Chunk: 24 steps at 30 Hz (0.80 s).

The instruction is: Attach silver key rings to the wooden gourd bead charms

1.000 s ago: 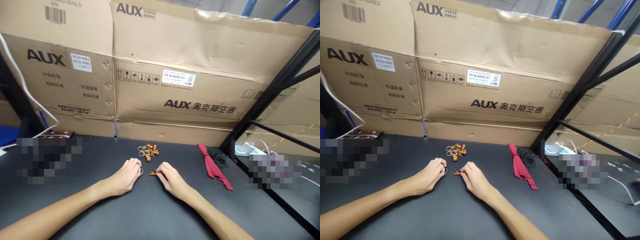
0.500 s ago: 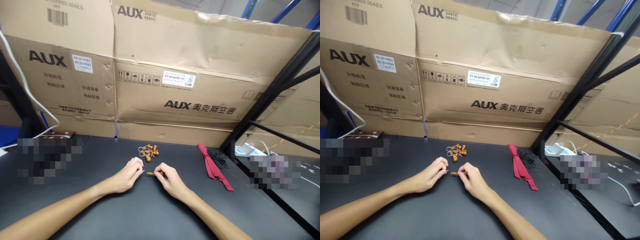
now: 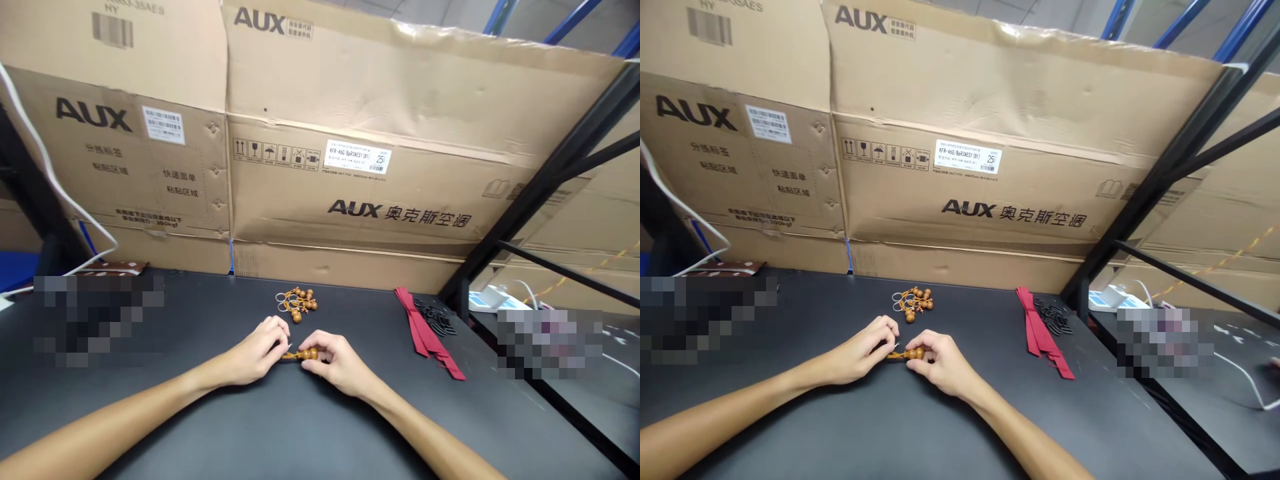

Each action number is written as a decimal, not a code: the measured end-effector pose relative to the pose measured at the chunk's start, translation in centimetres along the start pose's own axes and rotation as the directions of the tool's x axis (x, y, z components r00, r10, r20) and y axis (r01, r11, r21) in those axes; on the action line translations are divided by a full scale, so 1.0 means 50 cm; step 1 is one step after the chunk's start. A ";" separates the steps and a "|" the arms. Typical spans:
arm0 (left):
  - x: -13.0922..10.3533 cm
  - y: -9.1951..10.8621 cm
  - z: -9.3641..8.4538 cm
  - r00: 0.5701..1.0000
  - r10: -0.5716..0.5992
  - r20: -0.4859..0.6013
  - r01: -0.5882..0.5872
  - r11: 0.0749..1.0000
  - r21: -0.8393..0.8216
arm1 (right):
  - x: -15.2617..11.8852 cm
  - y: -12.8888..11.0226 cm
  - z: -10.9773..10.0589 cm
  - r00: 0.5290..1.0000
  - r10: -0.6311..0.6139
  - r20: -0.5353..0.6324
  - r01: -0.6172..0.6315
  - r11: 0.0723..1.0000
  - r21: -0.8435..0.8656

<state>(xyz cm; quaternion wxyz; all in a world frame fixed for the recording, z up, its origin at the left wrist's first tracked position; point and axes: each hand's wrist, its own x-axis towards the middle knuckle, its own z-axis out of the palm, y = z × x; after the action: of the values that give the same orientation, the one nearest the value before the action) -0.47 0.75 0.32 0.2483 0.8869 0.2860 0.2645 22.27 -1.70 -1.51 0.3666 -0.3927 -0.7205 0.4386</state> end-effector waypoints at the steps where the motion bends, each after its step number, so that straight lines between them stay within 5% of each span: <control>1: 0.000 0.002 0.000 1.000 -0.001 0.009 0.001 1.000 0.004 | 0.000 0.000 -0.001 1.000 -0.027 -0.001 0.027 0.998 -0.050; 6: 0.000 0.009 -0.002 0.999 0.002 0.049 -0.003 1.000 0.010 | 0.000 -0.005 0.000 0.992 -0.130 0.003 0.126 0.959 -0.253; 13: -0.001 0.015 -0.003 0.995 0.013 0.104 -0.015 1.000 0.020 | -0.003 -0.010 0.008 0.991 -0.132 -0.028 0.123 0.970 -0.211; 24: 0.000 0.014 -0.005 0.991 0.012 0.130 -0.010 1.000 -0.018 | -0.003 -0.009 0.008 0.954 -0.297 -0.036 0.265 0.896 -0.357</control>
<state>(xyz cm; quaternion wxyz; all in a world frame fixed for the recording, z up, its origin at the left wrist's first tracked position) -0.37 0.33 0.93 0.2727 0.9016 0.2619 0.2101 21.86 -2.13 -1.26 0.3825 -0.3625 -0.8186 0.2284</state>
